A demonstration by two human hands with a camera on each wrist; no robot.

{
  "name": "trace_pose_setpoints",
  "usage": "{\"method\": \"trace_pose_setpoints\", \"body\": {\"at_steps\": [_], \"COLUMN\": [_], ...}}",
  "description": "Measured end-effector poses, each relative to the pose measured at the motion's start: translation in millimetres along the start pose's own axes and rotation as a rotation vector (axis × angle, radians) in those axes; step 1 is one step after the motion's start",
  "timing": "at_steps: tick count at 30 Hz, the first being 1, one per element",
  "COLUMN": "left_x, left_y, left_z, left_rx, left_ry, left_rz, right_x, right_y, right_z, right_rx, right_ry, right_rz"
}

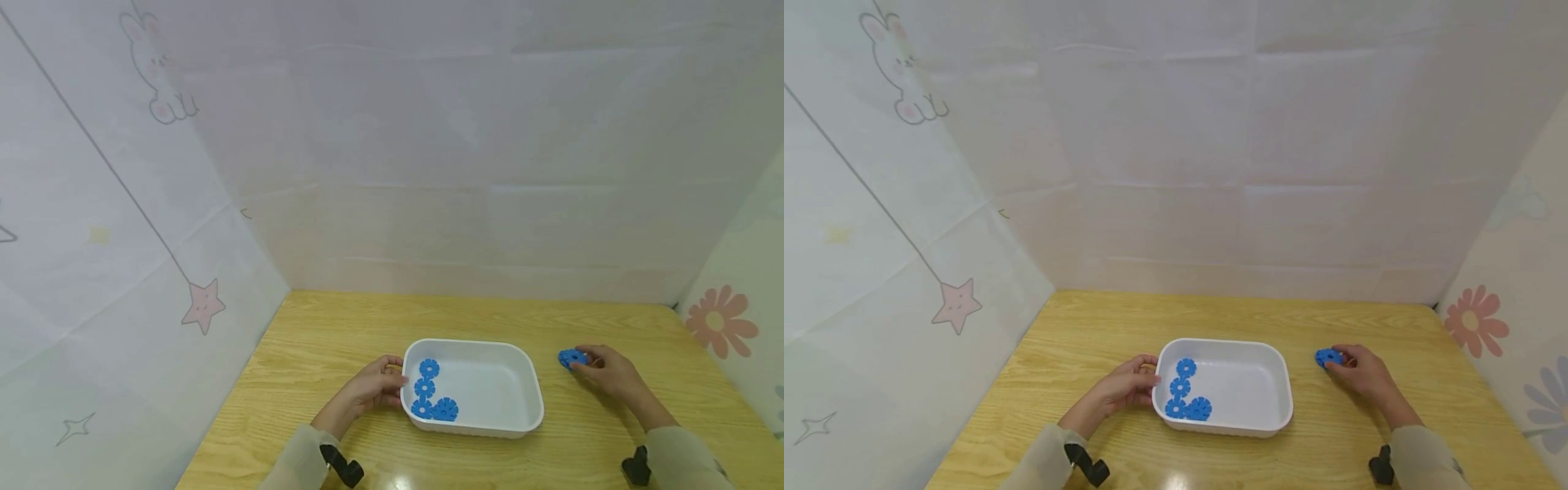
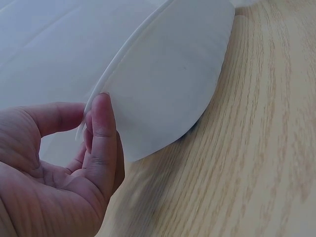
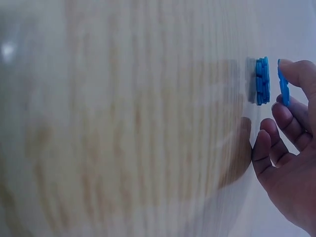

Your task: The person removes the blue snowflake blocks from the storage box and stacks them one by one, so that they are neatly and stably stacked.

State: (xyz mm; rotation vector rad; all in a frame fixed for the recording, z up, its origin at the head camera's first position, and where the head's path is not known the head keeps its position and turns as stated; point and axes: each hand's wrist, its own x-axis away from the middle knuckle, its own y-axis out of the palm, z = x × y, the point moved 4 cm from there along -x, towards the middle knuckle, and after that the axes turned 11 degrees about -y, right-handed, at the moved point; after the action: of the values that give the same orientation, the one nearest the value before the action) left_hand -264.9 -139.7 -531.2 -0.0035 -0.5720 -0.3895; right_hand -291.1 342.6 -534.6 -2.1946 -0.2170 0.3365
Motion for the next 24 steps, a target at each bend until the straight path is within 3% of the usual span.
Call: {"method": "trace_pose_setpoints", "body": {"at_steps": [24], "left_x": [-1.5], "left_y": [0.5], "left_z": [-0.6], "left_rx": [-0.001], "left_ry": [0.006], "left_rz": [0.016], "right_x": [-6.3], "right_y": [7.5], "right_z": [7.9], "right_rx": [-0.012], "right_ry": [0.031], "right_rz": [-0.036]}}
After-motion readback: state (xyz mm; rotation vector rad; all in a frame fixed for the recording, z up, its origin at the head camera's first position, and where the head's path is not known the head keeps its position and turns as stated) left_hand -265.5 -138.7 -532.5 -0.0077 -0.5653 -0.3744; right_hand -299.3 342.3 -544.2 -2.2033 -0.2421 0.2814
